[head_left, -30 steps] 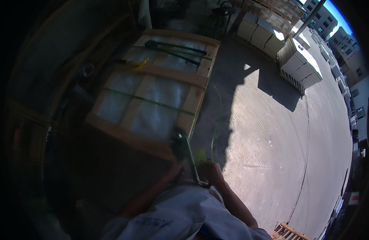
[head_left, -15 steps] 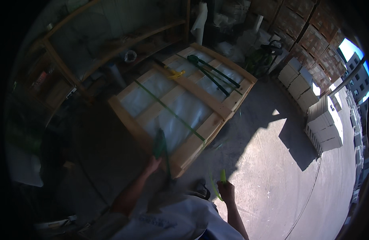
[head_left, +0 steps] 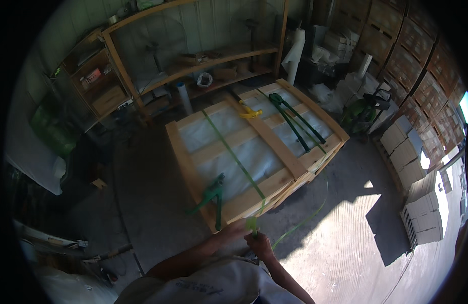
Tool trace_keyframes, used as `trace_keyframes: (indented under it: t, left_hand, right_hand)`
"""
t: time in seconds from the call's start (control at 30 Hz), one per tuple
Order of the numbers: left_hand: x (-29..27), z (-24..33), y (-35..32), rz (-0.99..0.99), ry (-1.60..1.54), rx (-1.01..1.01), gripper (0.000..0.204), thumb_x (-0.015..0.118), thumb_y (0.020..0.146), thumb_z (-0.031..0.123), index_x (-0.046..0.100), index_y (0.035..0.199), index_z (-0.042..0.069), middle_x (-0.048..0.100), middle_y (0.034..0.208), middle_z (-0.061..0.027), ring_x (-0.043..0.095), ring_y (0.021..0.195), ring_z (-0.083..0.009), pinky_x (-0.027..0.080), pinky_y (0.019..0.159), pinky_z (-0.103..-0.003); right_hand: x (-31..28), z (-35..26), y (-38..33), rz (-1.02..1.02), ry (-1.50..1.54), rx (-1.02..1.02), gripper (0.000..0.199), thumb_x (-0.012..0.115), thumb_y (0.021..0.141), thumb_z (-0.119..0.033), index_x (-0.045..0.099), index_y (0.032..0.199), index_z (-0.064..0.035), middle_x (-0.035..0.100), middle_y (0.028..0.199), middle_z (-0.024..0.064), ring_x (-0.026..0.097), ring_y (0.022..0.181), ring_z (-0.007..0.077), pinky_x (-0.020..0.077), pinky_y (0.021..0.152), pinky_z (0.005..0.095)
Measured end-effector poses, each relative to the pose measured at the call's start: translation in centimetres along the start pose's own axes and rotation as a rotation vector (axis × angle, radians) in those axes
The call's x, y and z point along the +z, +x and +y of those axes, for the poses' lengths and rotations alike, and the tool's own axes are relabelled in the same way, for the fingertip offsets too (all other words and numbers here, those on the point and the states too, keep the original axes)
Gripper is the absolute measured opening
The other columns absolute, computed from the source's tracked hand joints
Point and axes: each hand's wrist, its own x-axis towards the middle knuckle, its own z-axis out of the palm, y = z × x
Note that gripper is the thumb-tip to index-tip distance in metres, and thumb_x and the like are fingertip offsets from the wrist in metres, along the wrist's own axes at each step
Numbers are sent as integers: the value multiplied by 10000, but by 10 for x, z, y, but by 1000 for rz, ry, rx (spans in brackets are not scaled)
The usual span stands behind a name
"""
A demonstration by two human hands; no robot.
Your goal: The person secures a wooden crate with green straps using a manual tensioner and a hammer. They wrap straps around the crate, tighten them with the tensioner, and hammer nails to hold the straps in place.
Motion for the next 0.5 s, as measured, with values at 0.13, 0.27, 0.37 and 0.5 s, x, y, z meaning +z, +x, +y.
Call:
trace_keyframes:
  t: [0.13,0.27,0.37,0.5]
  left_hand:
    - [24,11,7,7,-346,-109,325,589,923,240,563,1103,-29,602,855,-98,607,848,-202,470,751,-304]
    - [23,-3,11,40,-490,-77,291,586,911,264,567,983,-17,588,726,-115,611,700,-260,499,663,-356]
    - [26,-20,5,170,-363,-198,263,562,919,238,559,966,-21,594,712,-121,602,627,-269,509,615,-385]
    - [47,-29,-12,20,-75,-274,198,521,926,176,575,947,-13,597,689,-107,599,605,-222,499,582,-348]
  right_hand:
    - [-13,-25,-11,-151,171,8,183,620,860,-207,621,918,-34,634,818,113,613,751,149,492,649,346]
    - [-38,-26,-34,-216,129,-39,276,669,823,-181,612,1053,-40,648,967,116,641,854,199,506,736,335]
    - [-62,-27,-50,35,140,-141,435,722,772,-138,570,1170,-51,633,1070,119,640,931,246,509,801,339]
    - [-80,-36,-60,186,-87,-480,586,772,711,-99,531,1244,-69,625,1107,135,610,1015,296,511,839,369]
